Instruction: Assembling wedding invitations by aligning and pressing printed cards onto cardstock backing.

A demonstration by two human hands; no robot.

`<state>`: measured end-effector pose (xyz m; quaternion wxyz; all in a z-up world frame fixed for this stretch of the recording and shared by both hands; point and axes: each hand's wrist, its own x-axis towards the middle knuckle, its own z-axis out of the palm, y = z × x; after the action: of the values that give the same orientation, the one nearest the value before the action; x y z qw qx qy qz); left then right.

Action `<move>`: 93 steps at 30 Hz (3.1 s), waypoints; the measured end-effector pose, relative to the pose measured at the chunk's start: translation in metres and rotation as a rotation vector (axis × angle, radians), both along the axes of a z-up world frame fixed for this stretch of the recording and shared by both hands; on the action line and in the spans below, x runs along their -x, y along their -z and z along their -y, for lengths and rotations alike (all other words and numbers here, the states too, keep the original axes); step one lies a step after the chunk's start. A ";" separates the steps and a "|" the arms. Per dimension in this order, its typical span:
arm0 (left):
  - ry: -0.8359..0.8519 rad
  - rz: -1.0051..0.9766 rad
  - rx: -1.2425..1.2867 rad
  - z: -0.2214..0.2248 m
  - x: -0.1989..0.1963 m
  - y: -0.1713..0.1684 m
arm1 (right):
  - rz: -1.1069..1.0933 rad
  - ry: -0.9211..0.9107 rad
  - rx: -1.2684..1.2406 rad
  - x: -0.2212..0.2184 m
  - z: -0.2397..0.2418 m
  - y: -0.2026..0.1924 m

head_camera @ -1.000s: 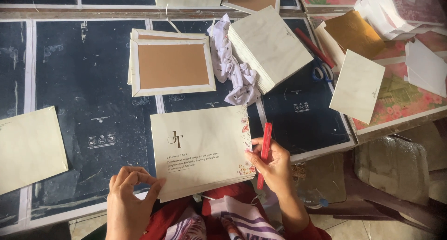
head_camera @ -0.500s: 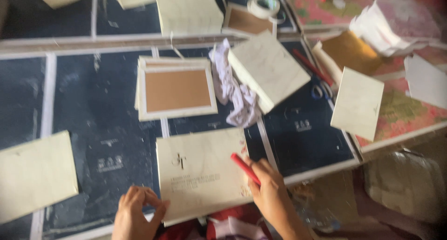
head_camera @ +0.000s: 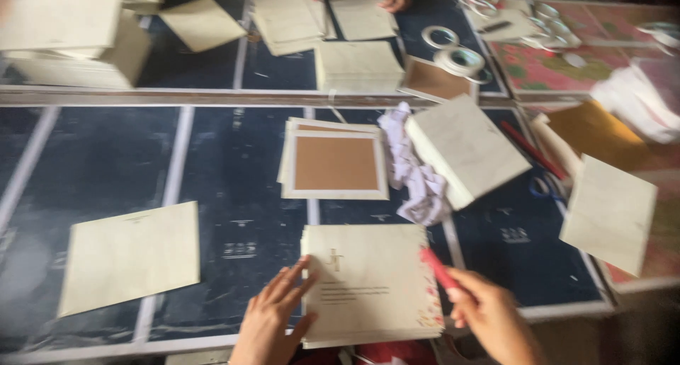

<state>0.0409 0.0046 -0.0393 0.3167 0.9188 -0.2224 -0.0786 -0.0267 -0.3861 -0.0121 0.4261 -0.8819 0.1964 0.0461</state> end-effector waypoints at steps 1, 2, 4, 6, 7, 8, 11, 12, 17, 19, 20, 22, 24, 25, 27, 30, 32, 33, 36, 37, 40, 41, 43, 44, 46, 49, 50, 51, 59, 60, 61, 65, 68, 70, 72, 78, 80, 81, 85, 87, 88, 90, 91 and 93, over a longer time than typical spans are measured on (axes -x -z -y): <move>-0.027 0.010 -0.008 0.000 0.000 -0.009 | 0.010 -0.027 -0.008 -0.006 -0.001 -0.001; 0.007 -0.041 -0.067 0.001 0.000 -0.017 | 0.143 0.031 0.106 -0.009 -0.001 -0.001; 0.037 -0.089 -0.131 0.003 0.001 -0.022 | 0.281 0.091 0.212 -0.020 -0.009 -0.005; 0.065 0.027 -0.181 0.007 0.000 -0.017 | 0.318 -0.035 0.665 -0.035 -0.025 -0.012; 0.068 0.032 -0.183 0.005 -0.001 -0.015 | 0.320 -0.029 0.664 -0.046 -0.046 -0.008; 0.073 0.062 -0.214 0.004 -0.001 -0.013 | 0.213 -0.072 0.812 -0.054 -0.067 -0.005; 0.051 0.236 -0.271 0.005 -0.002 0.007 | 0.325 -0.221 0.913 -0.078 -0.134 0.010; 0.019 0.367 -0.295 0.006 0.002 0.018 | 0.540 -0.333 0.859 -0.083 -0.157 0.016; -0.039 0.541 -0.361 0.010 0.000 0.029 | 0.671 -0.421 0.806 -0.097 -0.198 0.008; -0.042 0.556 -0.378 0.009 -0.003 0.023 | 0.635 -0.428 0.764 -0.094 -0.156 0.011; 0.015 0.407 -0.373 0.009 -0.005 0.018 | 0.494 -0.296 0.815 -0.091 -0.125 0.015; 0.074 0.258 -0.366 0.008 -0.010 0.012 | 0.351 -0.162 0.863 -0.083 -0.084 0.019; 0.125 0.169 -0.317 0.008 -0.015 0.011 | 0.035 0.048 0.796 -0.071 -0.064 0.017; 0.129 0.169 -0.316 0.008 -0.017 0.000 | 0.033 0.050 0.797 -0.071 -0.076 0.020; 0.073 0.118 -0.140 0.011 -0.024 -0.024 | 0.295 -0.074 0.960 -0.072 -0.098 0.025; -0.089 0.077 -0.130 0.015 -0.056 -0.049 | 0.506 -0.390 1.173 -0.048 -0.190 0.082; -0.080 0.157 -0.041 0.026 -0.090 -0.056 | 0.572 -0.446 0.957 -0.036 -0.199 0.053; -0.074 0.238 0.050 0.031 -0.108 -0.060 | 0.637 -0.499 0.741 -0.031 -0.205 0.039; 0.012 0.429 -0.128 0.035 -0.168 -0.021 | 0.453 -0.249 0.744 -0.033 -0.141 0.010; 0.007 0.431 -0.129 0.031 -0.183 -0.002 | 0.457 -0.252 0.744 -0.030 -0.119 0.017; 0.083 0.578 -0.288 0.025 -0.214 0.039 | 0.175 -0.079 0.766 -0.019 -0.085 0.025; 0.094 0.652 -0.238 0.024 -0.214 0.041 | 0.197 -0.081 0.786 -0.020 -0.095 0.020; 0.114 0.727 -0.183 0.027 -0.212 0.026 | 0.218 -0.074 0.808 -0.025 -0.133 0.013; 0.134 0.752 -0.176 0.028 -0.206 0.012 | 0.477 -0.158 0.831 -0.029 -0.162 0.012; 0.153 0.774 -0.171 0.028 -0.194 -0.019 | 0.737 -0.243 0.841 -0.029 -0.193 0.019; 0.069 0.753 0.045 0.022 -0.175 -0.071 | 0.693 -0.454 0.664 -0.024 -0.189 0.027; 0.009 0.611 0.131 0.017 -0.167 -0.087 | 0.662 -0.412 0.637 -0.022 -0.176 0.020; -0.051 0.469 0.217 0.012 -0.159 -0.103 | 0.630 -0.370 0.611 -0.021 -0.164 0.013; 0.200 0.527 0.274 -0.004 -0.039 -0.118 | 0.450 0.024 0.703 0.008 -0.014 0.068; 0.258 0.580 0.240 -0.002 -0.018 -0.104 | 0.568 0.079 0.522 0.007 0.005 0.082; 0.237 0.578 0.231 0.002 -0.004 -0.089 | 0.570 0.057 0.513 0.013 0.003 0.062; 0.252 0.609 0.235 0.005 0.041 -0.027 | 0.302 0.191 -0.130 0.023 -0.001 0.034; 0.268 0.421 0.313 0.001 0.043 -0.019 | 0.165 0.121 0.000 0.022 -0.021 0.040; 0.278 0.325 0.380 -0.008 0.033 -0.020 | 0.050 0.115 0.204 0.024 -0.031 0.050; -0.044 0.082 0.663 -0.025 0.016 -0.016 | 0.254 0.081 0.371 0.027 -0.029 0.070; -0.318 0.261 -0.438 -0.172 -0.055 0.011 | 0.051 0.168 0.229 0.028 -0.036 0.054; -0.280 0.285 -0.393 -0.194 -0.056 0.019 | 0.083 0.154 0.195 0.027 -0.037 0.052; -0.244 0.307 -0.347 -0.203 -0.058 0.023 | 0.116 0.139 0.163 0.027 -0.037 0.051; -0.182 0.393 -0.143 -0.211 -0.057 0.010 | 0.224 0.044 0.304 0.024 -0.031 0.051; -0.287 0.549 -0.167 -0.206 -0.055 -0.011 | 0.485 0.009 0.335 0.021 -0.050 0.018; -0.277 0.550 -0.163 -0.187 -0.048 -0.043 | 0.483 0.018 0.338 0.019 -0.060 -0.002; -0.256 0.786 -0.130 -0.151 -0.030 -0.105 | 0.745 -0.116 0.194 0.015 -0.080 -0.041; -0.253 0.778 -0.126 -0.132 -0.021 -0.126 | 0.737 -0.114 0.198 0.018 -0.092 -0.058; -0.058 0.744 -0.019 -0.096 -0.006 -0.172 | 0.758 -0.247 0.121 0.020 -0.115 -0.092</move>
<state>0.0466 0.1003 0.1325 0.2077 0.8933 -0.2953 0.2676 -0.0462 -0.2709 0.0804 0.4068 -0.8769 -0.0796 -0.2432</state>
